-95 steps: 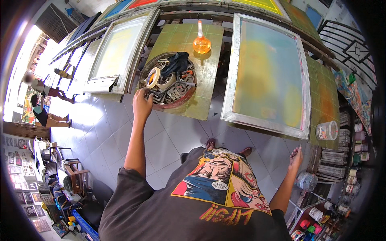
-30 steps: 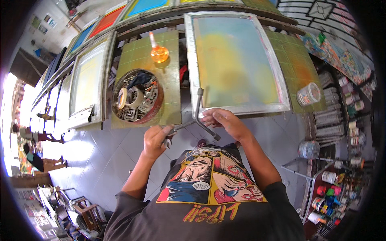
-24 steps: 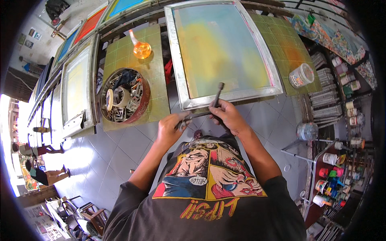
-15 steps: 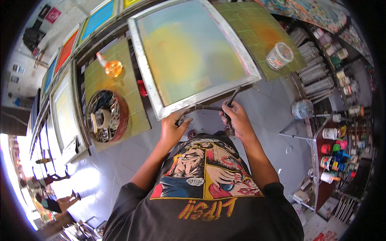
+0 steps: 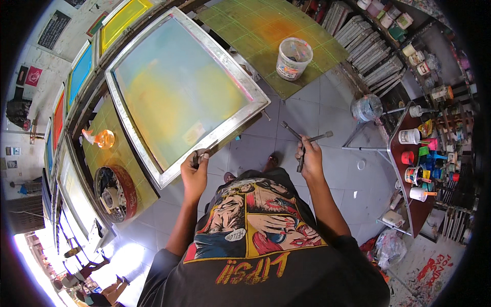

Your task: The person uses a wrench to tighten bolts on a screen frame, wipes the surface with a cloth, and then stacks the finished screen with others. The person also moves around the workshop to retrieve tools and materials.

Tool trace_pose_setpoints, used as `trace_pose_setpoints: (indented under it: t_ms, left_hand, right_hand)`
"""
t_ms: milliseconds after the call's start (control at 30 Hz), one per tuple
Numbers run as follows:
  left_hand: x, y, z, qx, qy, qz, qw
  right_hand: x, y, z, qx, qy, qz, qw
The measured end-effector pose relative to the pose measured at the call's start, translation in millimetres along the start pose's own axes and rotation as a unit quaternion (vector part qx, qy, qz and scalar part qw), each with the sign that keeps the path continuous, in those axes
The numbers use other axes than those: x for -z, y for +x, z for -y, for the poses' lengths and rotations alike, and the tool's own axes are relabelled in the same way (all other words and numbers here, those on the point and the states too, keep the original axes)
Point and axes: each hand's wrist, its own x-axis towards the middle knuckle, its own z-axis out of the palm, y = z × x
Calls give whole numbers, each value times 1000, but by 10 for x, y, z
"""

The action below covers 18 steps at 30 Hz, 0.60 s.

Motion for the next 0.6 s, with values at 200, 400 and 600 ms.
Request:
trace_pose_setpoints:
  t_ms: [200,400,600]
  left_hand:
    - [-190,118,-43,15,30,3,999]
    - [-208,264,-22,35,61,18,997]
    - [-133,468,31,41,58,74,995]
  right_hand:
    - [0,233,-221,-96,59,20,993]
    - [-98,256,-277,-149,140,-9,979]
    - [-28,302,-345,-202,179,-23,963]
